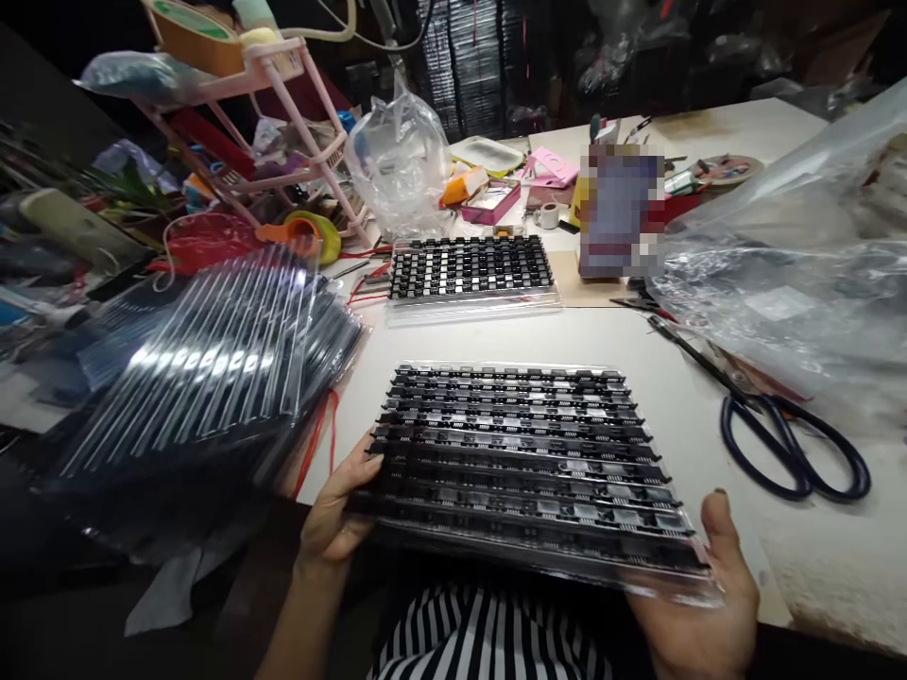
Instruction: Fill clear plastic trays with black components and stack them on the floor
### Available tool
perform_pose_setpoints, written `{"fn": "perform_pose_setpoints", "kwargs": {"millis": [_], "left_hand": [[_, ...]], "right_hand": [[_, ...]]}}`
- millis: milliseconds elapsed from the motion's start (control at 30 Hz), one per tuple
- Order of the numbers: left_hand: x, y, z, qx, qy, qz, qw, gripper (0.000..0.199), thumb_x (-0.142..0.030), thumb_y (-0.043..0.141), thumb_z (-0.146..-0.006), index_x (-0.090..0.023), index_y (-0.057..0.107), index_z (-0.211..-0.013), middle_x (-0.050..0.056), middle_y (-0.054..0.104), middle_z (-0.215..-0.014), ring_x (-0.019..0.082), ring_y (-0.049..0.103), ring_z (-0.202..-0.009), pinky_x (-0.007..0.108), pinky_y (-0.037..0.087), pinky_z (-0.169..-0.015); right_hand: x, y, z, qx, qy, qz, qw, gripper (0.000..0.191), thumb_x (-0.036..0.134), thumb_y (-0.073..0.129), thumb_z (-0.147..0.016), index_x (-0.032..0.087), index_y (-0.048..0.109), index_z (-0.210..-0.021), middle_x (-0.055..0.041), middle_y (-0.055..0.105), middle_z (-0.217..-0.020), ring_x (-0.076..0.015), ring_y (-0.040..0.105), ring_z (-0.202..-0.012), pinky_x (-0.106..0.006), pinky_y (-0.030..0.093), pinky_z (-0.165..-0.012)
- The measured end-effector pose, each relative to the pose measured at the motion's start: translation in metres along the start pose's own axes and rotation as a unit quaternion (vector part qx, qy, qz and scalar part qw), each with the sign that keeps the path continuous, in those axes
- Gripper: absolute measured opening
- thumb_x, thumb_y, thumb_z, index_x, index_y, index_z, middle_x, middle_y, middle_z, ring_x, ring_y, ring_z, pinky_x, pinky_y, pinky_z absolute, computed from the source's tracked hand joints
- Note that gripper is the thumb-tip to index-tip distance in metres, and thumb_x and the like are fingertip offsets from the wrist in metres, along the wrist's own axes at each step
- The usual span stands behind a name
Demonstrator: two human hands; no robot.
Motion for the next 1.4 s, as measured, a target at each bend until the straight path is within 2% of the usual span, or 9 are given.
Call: {"fn": "perform_pose_setpoints", "kwargs": {"millis": [100, 233, 500, 667, 767, 867, 967, 1167, 1400], "left_hand": [[-0.002, 0.000, 0.001, -0.003, 0.001, 0.001, 1.000, 0.052, -0.011, 0.055, -0.081, -0.019, 0.045, -0.131, 0.009, 0.065, -0.112, 0.024, 0.064, -0.099, 0.038, 0.048, -0.091], [-0.002, -0.003, 0.001, -0.013, -0.003, -0.011, 1.000, 0.048, -0.013, 0.058, -0.079, -0.016, 0.049, -0.126, 0.010, 0.066, -0.109, 0.024, 0.066, -0.093, 0.037, 0.050, -0.088], [-0.004, -0.002, -0.003, -0.012, -0.010, 0.001, 1.000, 0.049, -0.013, 0.057, -0.080, -0.018, 0.048, -0.128, 0.009, 0.066, -0.110, 0.024, 0.065, -0.095, 0.037, 0.049, -0.090], [-0.004, -0.010, -0.007, -0.032, -0.037, 0.052, 0.997, 0.044, -0.013, 0.054, -0.083, -0.016, 0.052, -0.127, 0.007, 0.071, -0.099, 0.023, 0.066, -0.095, 0.038, 0.047, -0.094], [-0.003, -0.021, -0.005, -0.042, -0.015, 0.110, 0.993, 0.042, -0.012, 0.051, -0.083, -0.019, 0.056, -0.124, 0.005, 0.073, -0.097, 0.021, 0.067, -0.093, 0.036, 0.047, -0.095], [-0.003, -0.023, -0.003, -0.017, 0.012, 0.107, 0.994, 0.050, -0.008, 0.048, -0.082, -0.024, 0.053, -0.129, 0.003, 0.070, -0.108, 0.019, 0.064, -0.101, 0.032, 0.045, -0.097], [-0.002, -0.020, -0.003, -0.007, 0.008, 0.080, 0.997, 0.058, -0.005, 0.046, -0.082, -0.027, 0.044, -0.135, 0.003, 0.063, -0.123, 0.018, 0.060, -0.109, 0.032, 0.041, -0.102], [-0.002, -0.029, -0.009, -0.069, -0.011, 0.104, 0.992, 0.059, -0.007, 0.047, -0.082, -0.033, 0.043, -0.136, 0.002, 0.062, -0.123, 0.021, 0.061, -0.108, 0.035, 0.046, -0.098], [-0.003, -0.034, -0.005, -0.184, -0.011, 0.095, 0.978, 0.060, -0.007, 0.047, -0.079, -0.034, 0.046, -0.133, 0.000, 0.066, -0.118, 0.020, 0.063, -0.104, 0.027, 0.052, -0.087]], "right_hand": [[0.001, -0.001, 0.008, -0.035, -0.016, 0.011, 0.999, 0.029, 0.042, 0.045, -0.091, 0.030, 0.070, -0.096, 0.0007, 0.074, -0.087, -0.0171, 0.069, -0.065, -0.039, 0.051, -0.093], [0.001, -0.006, 0.011, -0.059, 0.003, 0.029, 0.998, 0.028, 0.040, 0.044, -0.092, 0.029, 0.071, -0.093, 0.0020, 0.074, -0.079, -0.0152, 0.068, -0.058, -0.037, 0.051, -0.094], [0.000, -0.004, 0.003, -0.038, 0.021, 0.041, 0.998, 0.033, 0.026, 0.036, -0.094, 0.028, 0.068, -0.103, 0.0015, 0.074, -0.088, -0.0180, 0.070, -0.075, -0.042, 0.049, -0.095], [-0.001, 0.004, -0.002, 0.025, 0.018, 0.024, 0.999, 0.034, 0.028, 0.036, -0.094, 0.027, 0.070, -0.098, -0.0001, 0.074, -0.092, -0.0172, 0.070, -0.078, -0.041, 0.049, -0.095], [-0.004, 0.009, -0.004, 0.083, 0.016, 0.007, 0.996, 0.030, 0.028, 0.041, -0.091, 0.026, 0.070, -0.097, -0.0010, 0.073, -0.095, -0.0182, 0.069, -0.083, -0.042, 0.048, -0.095], [-0.008, 0.012, -0.004, 0.137, 0.026, -0.001, 0.990, 0.023, 0.025, 0.049, -0.087, 0.024, 0.071, -0.095, -0.0018, 0.073, -0.096, -0.0191, 0.068, -0.088, -0.043, 0.046, -0.098], [-0.011, 0.016, -0.002, 0.177, 0.037, 0.000, 0.983, 0.018, 0.026, 0.056, -0.083, 0.023, 0.072, -0.092, -0.0019, 0.073, -0.097, -0.0205, 0.067, -0.094, -0.043, 0.044, -0.099], [-0.016, 0.028, 0.002, 0.233, 0.070, -0.014, 0.970, 0.019, 0.032, 0.060, -0.084, 0.023, 0.071, -0.097, -0.0020, 0.072, -0.101, -0.0214, 0.062, -0.104, -0.043, 0.042, -0.101], [-0.015, 0.031, 0.003, 0.254, 0.071, -0.010, 0.964, 0.021, 0.032, 0.056, -0.087, 0.023, 0.070, -0.100, -0.0018, 0.072, -0.100, -0.0203, 0.062, -0.105, -0.042, 0.042, -0.101]]}}
Point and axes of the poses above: each hand's wrist, its own z-axis away from the middle knuckle, its own y-axis out of the palm, x = y × z, the point moved 6 cm from there along -z, towards the middle knuckle
